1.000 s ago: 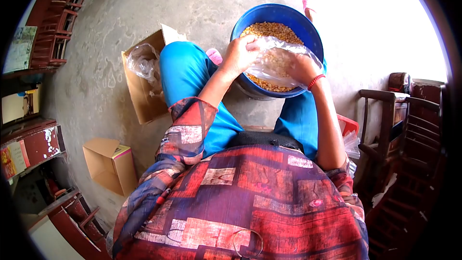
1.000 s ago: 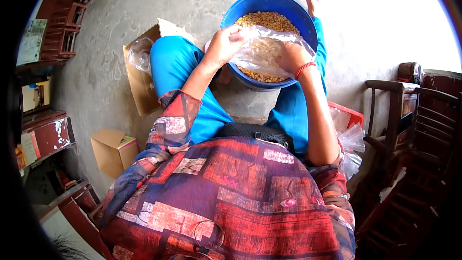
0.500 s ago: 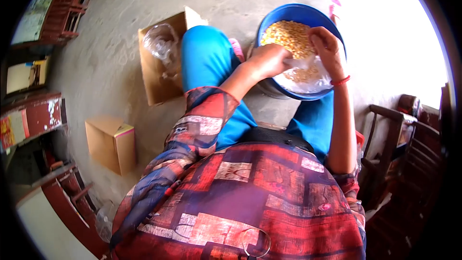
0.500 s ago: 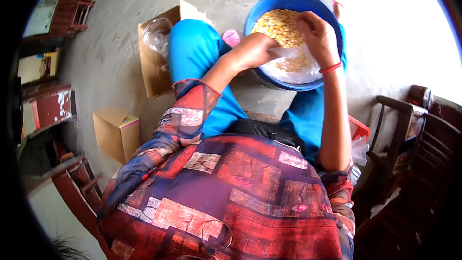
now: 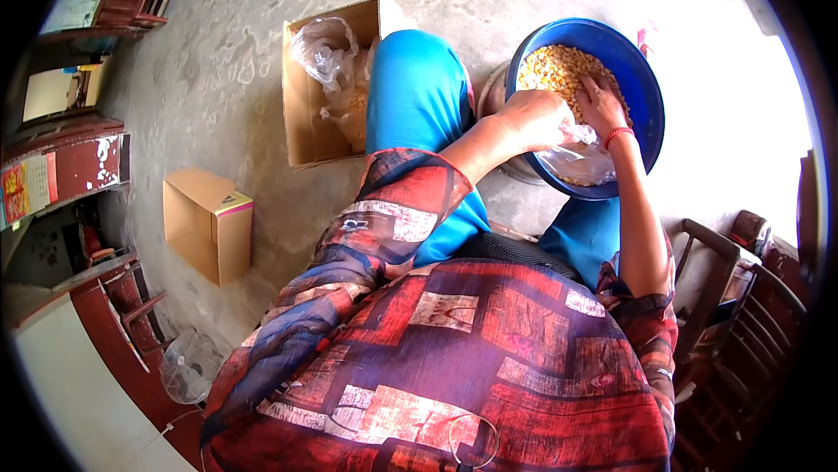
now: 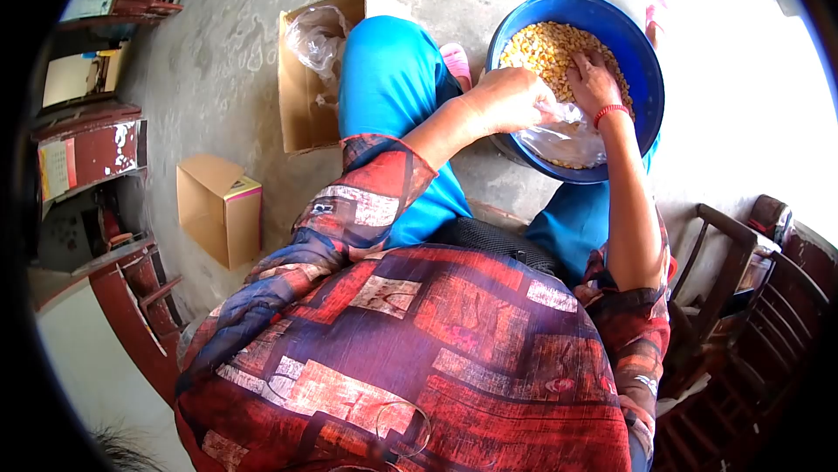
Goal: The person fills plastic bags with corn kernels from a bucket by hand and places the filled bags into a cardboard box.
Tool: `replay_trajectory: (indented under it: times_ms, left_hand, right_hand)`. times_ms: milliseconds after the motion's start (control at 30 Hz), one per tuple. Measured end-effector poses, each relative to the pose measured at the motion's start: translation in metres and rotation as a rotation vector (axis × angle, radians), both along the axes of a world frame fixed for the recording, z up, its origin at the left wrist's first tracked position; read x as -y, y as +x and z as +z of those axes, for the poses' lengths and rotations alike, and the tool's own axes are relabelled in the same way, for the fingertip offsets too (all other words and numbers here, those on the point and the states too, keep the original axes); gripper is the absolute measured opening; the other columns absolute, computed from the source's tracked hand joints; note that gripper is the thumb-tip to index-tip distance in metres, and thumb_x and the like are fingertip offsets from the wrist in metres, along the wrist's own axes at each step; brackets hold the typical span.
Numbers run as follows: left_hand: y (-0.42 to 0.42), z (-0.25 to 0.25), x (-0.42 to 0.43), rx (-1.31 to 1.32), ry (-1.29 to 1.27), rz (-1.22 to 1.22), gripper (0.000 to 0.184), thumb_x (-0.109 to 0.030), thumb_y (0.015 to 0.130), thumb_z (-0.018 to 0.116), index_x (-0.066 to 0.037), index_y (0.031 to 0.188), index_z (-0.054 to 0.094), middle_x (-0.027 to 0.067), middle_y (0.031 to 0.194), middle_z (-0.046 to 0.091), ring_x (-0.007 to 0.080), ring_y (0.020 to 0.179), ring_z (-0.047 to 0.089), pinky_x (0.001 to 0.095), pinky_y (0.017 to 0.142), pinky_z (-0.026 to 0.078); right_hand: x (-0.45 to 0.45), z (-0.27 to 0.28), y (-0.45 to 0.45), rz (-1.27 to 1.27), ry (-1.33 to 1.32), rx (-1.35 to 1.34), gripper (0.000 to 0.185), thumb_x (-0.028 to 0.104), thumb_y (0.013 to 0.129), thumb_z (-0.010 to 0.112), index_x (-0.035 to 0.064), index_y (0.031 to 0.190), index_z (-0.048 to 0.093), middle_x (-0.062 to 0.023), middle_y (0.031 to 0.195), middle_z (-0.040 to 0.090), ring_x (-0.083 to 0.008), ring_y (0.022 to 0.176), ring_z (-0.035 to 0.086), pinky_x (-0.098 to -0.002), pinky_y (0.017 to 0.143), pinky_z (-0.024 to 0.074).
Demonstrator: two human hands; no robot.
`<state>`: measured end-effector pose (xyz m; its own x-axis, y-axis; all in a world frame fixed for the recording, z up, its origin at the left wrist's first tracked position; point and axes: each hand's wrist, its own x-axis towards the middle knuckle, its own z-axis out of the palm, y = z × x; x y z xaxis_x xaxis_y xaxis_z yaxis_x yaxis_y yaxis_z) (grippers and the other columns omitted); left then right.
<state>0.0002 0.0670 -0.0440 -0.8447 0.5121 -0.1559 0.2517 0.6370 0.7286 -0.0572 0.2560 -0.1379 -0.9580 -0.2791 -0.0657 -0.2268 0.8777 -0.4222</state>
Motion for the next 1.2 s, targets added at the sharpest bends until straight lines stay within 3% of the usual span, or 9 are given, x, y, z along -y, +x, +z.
replay_trajectory:
  times_ms: [267,400,467,500,600,700,933,1067,1200]
  left_hand:
    - [0.006,-0.011,-0.007,-0.064,-0.082,-0.064,0.019,-0.03,0.072,0.057,-0.013,0.07,0.064,0.014,0.068,0.06,0.0314,0.068,0.06,0.0417,0.063,0.045]
    - [0.001,-0.01,-0.009,-0.002,-0.044,-0.038,0.018,-0.026,0.073,0.057,-0.01,0.075,0.065,0.0147,0.07,0.061,0.0305,0.069,0.06,0.0384,0.063,0.046]
    - [-0.006,-0.01,-0.008,0.009,0.066,-0.011,0.02,-0.022,0.072,0.058,-0.006,0.081,0.066,0.0159,0.073,0.062,0.0292,0.071,0.061,0.0352,0.065,0.047]
    - [-0.011,-0.009,-0.008,0.007,0.039,-0.008,0.02,-0.021,0.071,0.059,-0.005,0.081,0.065,0.0165,0.074,0.062,0.0286,0.071,0.061,0.0353,0.065,0.047]
    - [-0.033,-0.004,-0.006,-0.039,0.044,0.032,0.02,-0.022,0.071,0.06,-0.005,0.081,0.065,0.017,0.074,0.062,0.0287,0.069,0.061,0.0348,0.062,0.047]
    - [-0.053,-0.007,-0.006,-0.172,0.063,0.142,0.02,-0.022,0.073,0.059,-0.005,0.081,0.064,0.0168,0.073,0.061,0.0265,0.069,0.062,0.0337,0.062,0.047]
    - [-0.044,-0.01,-0.021,-0.132,0.142,0.257,0.015,-0.018,0.076,0.056,-0.003,0.077,0.059,0.0172,0.071,0.059,0.0325,0.072,0.059,0.0364,0.061,0.045]
    - [-0.045,-0.019,-0.012,-0.186,0.164,0.252,0.013,-0.012,0.076,0.055,-0.002,0.083,0.06,0.0172,0.078,0.061,0.0312,0.073,0.06,0.0354,0.063,0.046]
    - [-0.042,-0.016,-0.005,-0.082,0.158,0.204,0.019,-0.009,0.074,0.056,-0.004,0.092,0.061,0.0179,0.084,0.061,0.0287,0.079,0.061,0.0331,0.067,0.047]
  right_hand:
    - [-0.002,0.004,0.002,0.095,0.094,0.092,0.033,0.021,0.081,0.047,0.0044,0.108,0.052,-0.0232,0.086,0.059,-0.036,0.084,0.057,-0.0433,0.077,0.0437]
    - [-0.012,-0.002,-0.003,0.069,0.016,0.054,0.029,0.021,0.082,0.048,0.0048,0.104,0.055,-0.0191,0.084,0.061,-0.0315,0.073,0.06,-0.0401,0.066,0.0472]
    - [-0.013,0.007,-0.006,-0.319,-0.649,0.411,0.025,0.021,0.083,0.05,0.0041,0.101,0.057,-0.0081,0.068,0.059,-0.0176,0.05,0.052,-0.0294,0.043,0.0419]
    - [-0.021,0.019,-0.007,-0.448,-1.072,0.684,0.021,0.02,0.084,0.05,0.0046,0.096,0.058,0.0012,0.061,0.048,-0.0067,0.042,0.035,-0.0184,0.035,0.0263]
    - [-0.017,0.053,-0.007,-0.58,-1.532,0.691,0.016,0.02,0.086,0.047,0.0075,0.089,0.056,0.0021,0.065,0.046,-0.0062,0.044,0.033,-0.0175,0.036,0.0227]
    - [-0.013,0.077,0.003,-0.349,-1.813,0.73,0.016,0.023,0.088,0.047,0.0083,0.084,0.053,0.0018,0.066,0.047,-0.0022,0.043,0.032,-0.0147,0.034,0.0209]
    - [0.017,0.076,0.05,-0.219,-1.708,1.014,0.018,0.022,0.088,0.046,0.0064,0.09,0.055,0.001,0.067,0.046,-0.0028,0.043,0.028,-0.0163,0.037,0.0211]
    - [0.013,0.049,0.055,-0.384,-1.777,0.967,0.017,0.018,0.086,0.048,0.0039,0.088,0.057,-0.0005,0.07,0.05,-0.0061,0.052,0.04,-0.0174,0.043,0.0307]
    - [0.015,0.044,0.06,-0.549,-1.531,0.575,0.023,0.013,0.082,0.049,0.0008,0.1,0.057,-0.0059,0.092,0.057,-0.0137,0.077,0.052,-0.0253,0.065,0.042]
